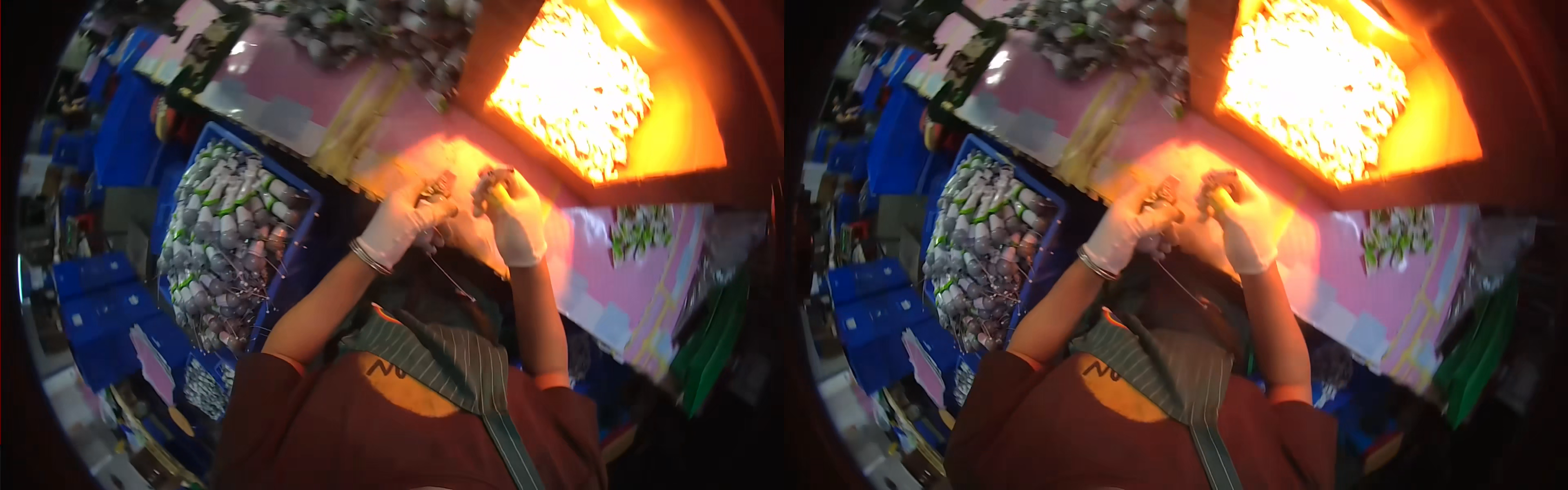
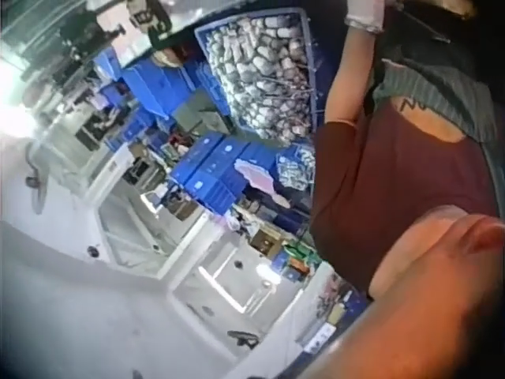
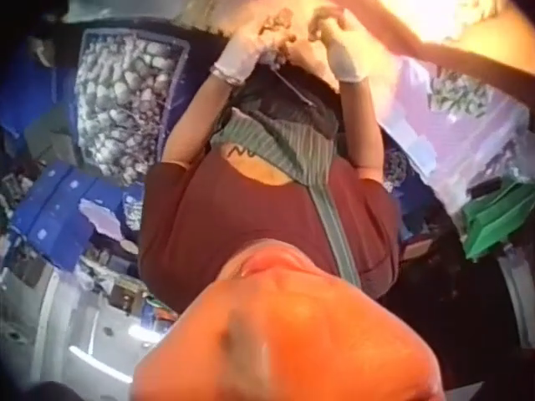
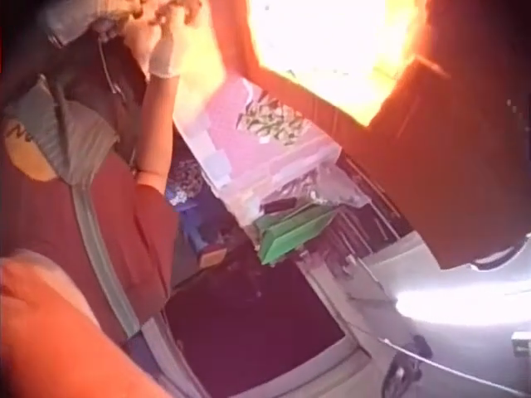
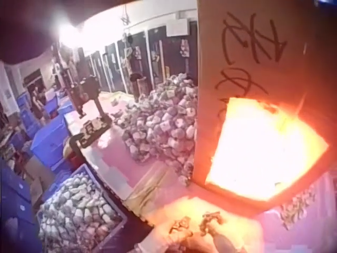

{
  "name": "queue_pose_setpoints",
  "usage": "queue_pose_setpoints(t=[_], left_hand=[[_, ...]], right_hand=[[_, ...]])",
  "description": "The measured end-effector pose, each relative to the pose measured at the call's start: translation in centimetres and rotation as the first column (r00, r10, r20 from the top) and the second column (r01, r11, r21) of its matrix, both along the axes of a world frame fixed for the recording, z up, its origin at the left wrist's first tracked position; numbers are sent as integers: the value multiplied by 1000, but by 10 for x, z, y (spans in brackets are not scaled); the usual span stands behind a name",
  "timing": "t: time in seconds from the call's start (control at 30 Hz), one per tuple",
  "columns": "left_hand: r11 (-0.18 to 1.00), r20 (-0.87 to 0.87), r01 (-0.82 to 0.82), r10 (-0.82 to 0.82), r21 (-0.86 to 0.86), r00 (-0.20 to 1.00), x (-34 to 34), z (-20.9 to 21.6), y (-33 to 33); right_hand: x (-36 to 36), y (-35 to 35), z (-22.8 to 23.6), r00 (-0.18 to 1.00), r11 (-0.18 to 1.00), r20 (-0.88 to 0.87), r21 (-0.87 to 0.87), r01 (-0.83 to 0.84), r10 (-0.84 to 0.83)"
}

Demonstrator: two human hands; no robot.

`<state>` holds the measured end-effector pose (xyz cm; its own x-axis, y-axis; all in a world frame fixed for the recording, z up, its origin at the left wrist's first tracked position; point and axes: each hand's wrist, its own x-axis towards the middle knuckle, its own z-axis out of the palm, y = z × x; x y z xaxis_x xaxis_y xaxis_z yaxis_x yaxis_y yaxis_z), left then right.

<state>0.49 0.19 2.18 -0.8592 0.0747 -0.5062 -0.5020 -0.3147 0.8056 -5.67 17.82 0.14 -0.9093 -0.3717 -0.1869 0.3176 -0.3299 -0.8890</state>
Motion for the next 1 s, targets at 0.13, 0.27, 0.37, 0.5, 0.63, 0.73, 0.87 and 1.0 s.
queue_pose_setpoints(t=[0.13, 0.27, 0.37, 0.5, 0.63, 0.73, 0.87, 1.0], left_hand=[[997, 8, 66, -67, 30, 998, 4, 4, 14], [990, 23, 124, -122, -64, 992, 6, 2, 17], [991, 3, 134, -134, -29, 991, 7, 4, 18], [988, -37, 146, -147, -41, 988, 1, 3, 19], [923, -249, 97, -201, -373, 947, 4, -18, 27], [677, -549, -221, -316, -702, 774, 7, -8, 36], [822, -520, -93, -264, -562, 812, 10, -21, 29], [946, -337, 52, -165, -321, 927, 11, -19, 25]], right_hand=[[8, 2, 11, 999, 998, 23, -49, -41, 43], [6, 7, 7, 991, 991, -13, 19, -130, 130], [10, 6, 11, 992, 990, -19, 71, -126, 127], [9, 4, 3, 992, 988, -51, 108, -109, 115], [17, -6, -10, 998, 999, -64, -24, 24, -26], [21, -13, -12, 988, 942, -81, -321, 101, -133], [24, 6, 12, 999, 997, -20, -68, 27, -29], [29, 75, 3, 946, 845, -277, 453, 284, -170]])
